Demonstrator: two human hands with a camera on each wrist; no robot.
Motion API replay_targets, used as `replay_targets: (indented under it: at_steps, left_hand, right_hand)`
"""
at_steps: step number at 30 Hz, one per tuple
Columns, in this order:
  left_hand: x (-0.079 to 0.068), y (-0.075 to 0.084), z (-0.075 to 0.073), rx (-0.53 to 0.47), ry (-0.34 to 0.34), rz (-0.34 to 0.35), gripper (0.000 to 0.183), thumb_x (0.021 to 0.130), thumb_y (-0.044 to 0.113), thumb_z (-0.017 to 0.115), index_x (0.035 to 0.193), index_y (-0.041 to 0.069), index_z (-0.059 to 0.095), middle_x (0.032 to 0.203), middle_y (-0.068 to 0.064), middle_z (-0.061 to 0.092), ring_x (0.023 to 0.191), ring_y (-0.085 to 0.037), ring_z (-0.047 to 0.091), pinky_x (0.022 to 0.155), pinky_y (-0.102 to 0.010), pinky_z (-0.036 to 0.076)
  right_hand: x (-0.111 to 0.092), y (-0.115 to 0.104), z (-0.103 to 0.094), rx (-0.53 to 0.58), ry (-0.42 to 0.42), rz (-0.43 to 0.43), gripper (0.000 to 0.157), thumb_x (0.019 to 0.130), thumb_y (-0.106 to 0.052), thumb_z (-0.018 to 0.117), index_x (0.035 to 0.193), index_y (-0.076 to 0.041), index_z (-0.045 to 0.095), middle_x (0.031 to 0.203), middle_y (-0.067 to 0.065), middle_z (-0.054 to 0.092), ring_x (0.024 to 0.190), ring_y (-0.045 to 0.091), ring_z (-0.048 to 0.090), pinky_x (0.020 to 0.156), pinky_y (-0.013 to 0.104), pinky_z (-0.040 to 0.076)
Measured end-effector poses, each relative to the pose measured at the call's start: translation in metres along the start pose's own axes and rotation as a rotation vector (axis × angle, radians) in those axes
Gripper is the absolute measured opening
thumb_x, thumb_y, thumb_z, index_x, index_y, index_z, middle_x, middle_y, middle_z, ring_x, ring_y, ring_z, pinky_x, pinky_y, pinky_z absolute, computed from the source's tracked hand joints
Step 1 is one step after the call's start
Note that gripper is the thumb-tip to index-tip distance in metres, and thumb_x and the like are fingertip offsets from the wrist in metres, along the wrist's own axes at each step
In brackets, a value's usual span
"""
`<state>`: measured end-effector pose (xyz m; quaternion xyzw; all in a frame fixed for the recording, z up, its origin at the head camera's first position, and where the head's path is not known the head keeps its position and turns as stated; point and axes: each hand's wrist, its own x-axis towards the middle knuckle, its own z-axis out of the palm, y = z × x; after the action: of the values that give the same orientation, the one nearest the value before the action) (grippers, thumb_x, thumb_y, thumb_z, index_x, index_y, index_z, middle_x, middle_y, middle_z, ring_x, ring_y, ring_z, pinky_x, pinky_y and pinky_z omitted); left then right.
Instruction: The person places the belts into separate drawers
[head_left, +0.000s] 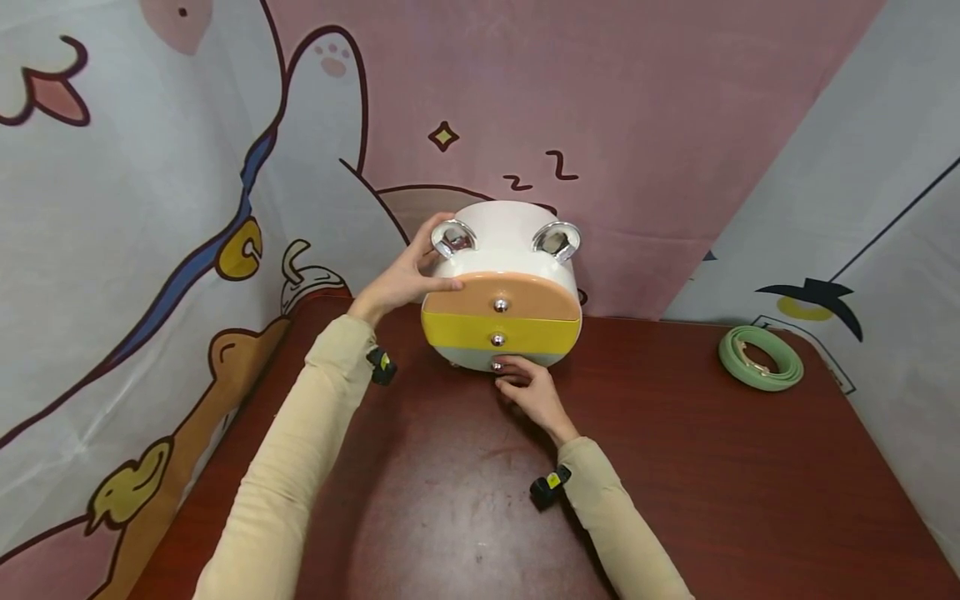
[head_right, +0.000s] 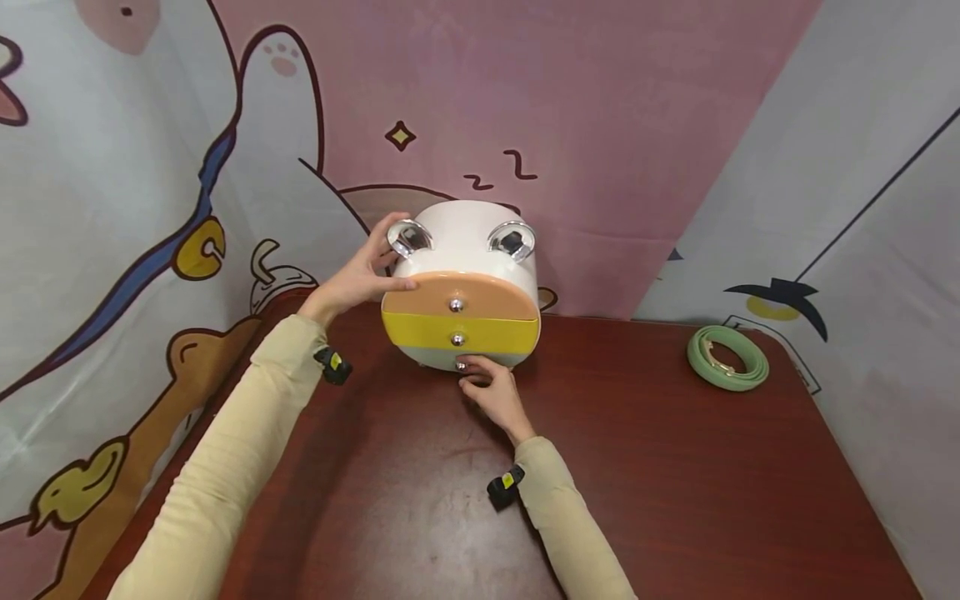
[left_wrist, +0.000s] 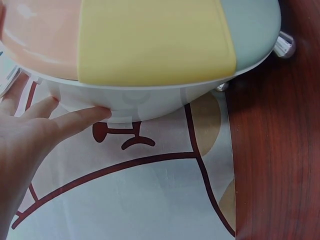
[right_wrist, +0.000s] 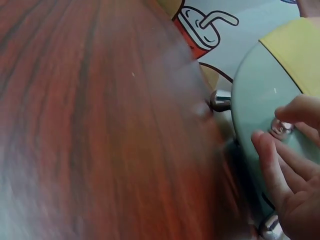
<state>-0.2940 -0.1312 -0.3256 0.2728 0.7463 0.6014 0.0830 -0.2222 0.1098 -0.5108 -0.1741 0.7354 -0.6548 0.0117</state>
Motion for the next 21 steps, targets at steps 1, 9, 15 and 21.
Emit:
replay_targets:
  at_steps: [1,9,15,21]
  left_hand:
    - [0.000,0.000,0.000,0.000,0.000,0.001,0.094,0.081,-0.005,0.074,0.152,0.017,0.017,0.156,-0.006,0.018,0.140,-0.039,0.021,0.104,-0.054,0.030]
    - [0.000,-0.001,0.001,-0.008,-0.001,-0.005,0.093,0.081,-0.004,0.074,0.152,0.018,0.018,0.154,-0.009,0.025,0.139,-0.037,0.027,0.103,-0.050,0.035]
    - [0.001,-0.002,0.000,-0.016,-0.008,0.015,0.094,0.081,-0.006,0.073,0.152,0.017,0.017,0.153,-0.012,0.025,0.138,-0.038,0.026,0.104,-0.053,0.033]
    - [0.000,-0.002,-0.001,-0.016,-0.006,0.018,0.094,0.081,-0.006,0.073,0.152,0.016,0.017,0.153,-0.012,0.024,0.138,-0.039,0.026,0.104,-0.053,0.032]
  right_hand:
    - [0.001,0.004,0.002,-0.016,0.030,-0.011,0.035,0.088,0.006,0.065,0.123,0.008,0.061,0.114,0.029,0.062,0.101,0.042,0.061,0.075,0.043,0.053]
    - [0.007,0.008,0.027,-0.157,0.389,-0.056,0.015,0.081,-0.004,0.078,0.096,-0.006,0.076,0.086,0.006,0.072,0.076,0.018,0.068,0.061,0.023,0.050]
    - [0.009,0.009,0.039,-0.216,0.519,-0.110,0.012,0.078,-0.002,0.079,0.090,-0.005,0.076,0.081,0.004,0.072,0.072,0.017,0.068,0.065,0.025,0.052]
    - [0.010,0.010,0.043,-0.229,0.551,-0.125,0.013,0.078,-0.001,0.078,0.089,-0.006,0.076,0.080,0.004,0.072,0.071,0.017,0.069,0.063,0.027,0.053]
